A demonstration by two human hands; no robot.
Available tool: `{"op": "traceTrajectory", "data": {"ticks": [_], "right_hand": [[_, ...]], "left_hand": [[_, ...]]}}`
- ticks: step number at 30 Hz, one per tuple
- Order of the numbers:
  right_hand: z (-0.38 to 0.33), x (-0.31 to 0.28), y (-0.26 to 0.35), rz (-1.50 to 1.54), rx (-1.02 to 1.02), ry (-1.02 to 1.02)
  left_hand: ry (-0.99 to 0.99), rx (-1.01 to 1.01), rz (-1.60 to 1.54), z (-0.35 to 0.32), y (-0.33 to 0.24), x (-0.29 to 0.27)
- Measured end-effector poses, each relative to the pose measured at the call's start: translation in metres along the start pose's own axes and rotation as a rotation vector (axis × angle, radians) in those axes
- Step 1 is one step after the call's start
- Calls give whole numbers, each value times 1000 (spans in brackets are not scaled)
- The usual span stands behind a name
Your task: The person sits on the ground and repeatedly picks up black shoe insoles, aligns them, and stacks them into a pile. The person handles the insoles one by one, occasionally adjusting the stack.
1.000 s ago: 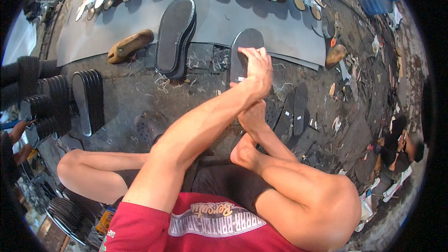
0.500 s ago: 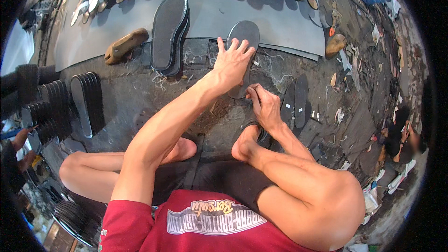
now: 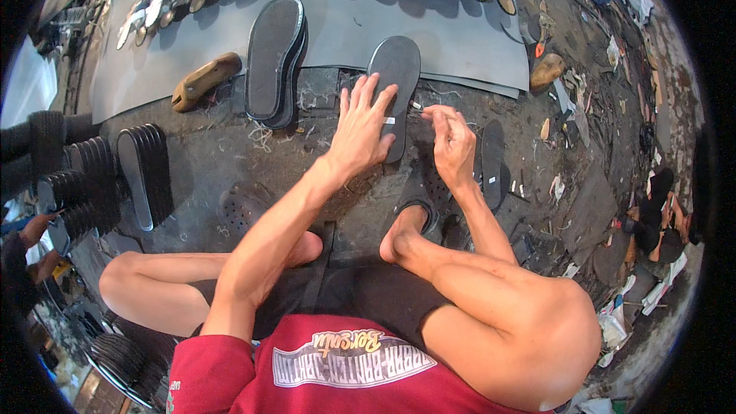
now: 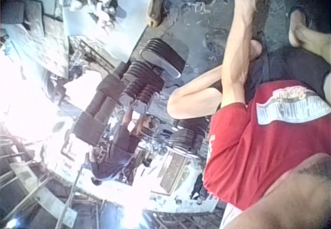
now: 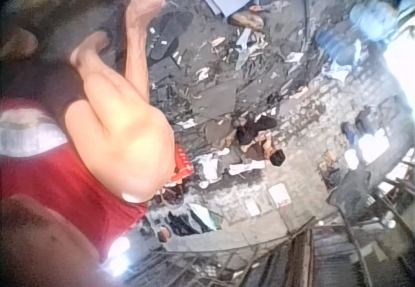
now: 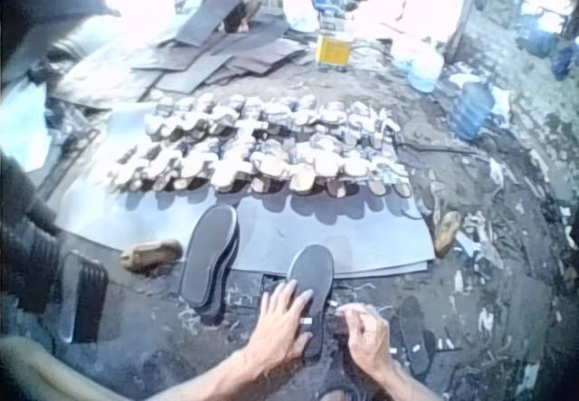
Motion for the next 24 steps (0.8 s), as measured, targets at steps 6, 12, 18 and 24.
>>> {"op": "traceTrajectory", "data": {"ticks": [6,12,18,24], "right_hand": [[-18,42,-43,-105,261,49],[-31,74,-14,-206,257,51],[0,35,4,-242,230,-68],[-16,25,15,-236,217,-97]], "left_hand": [[-280,-224,-356,-57,-14,25],[-347,-356,-544,-73,-6,31],[-450,-215,-219,-57,13,-42],[-582,-252,202,-25,88,-158]]}}
Point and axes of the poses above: each hand's wrist, its own z-axis towards the middle knuckle, its own x-axis out of the palm, y = z × x, the point moved 9 cm from there along z, towards the middle knuckle, and after that the axes turned 11 degrees about -y, right-handed, at the moved point
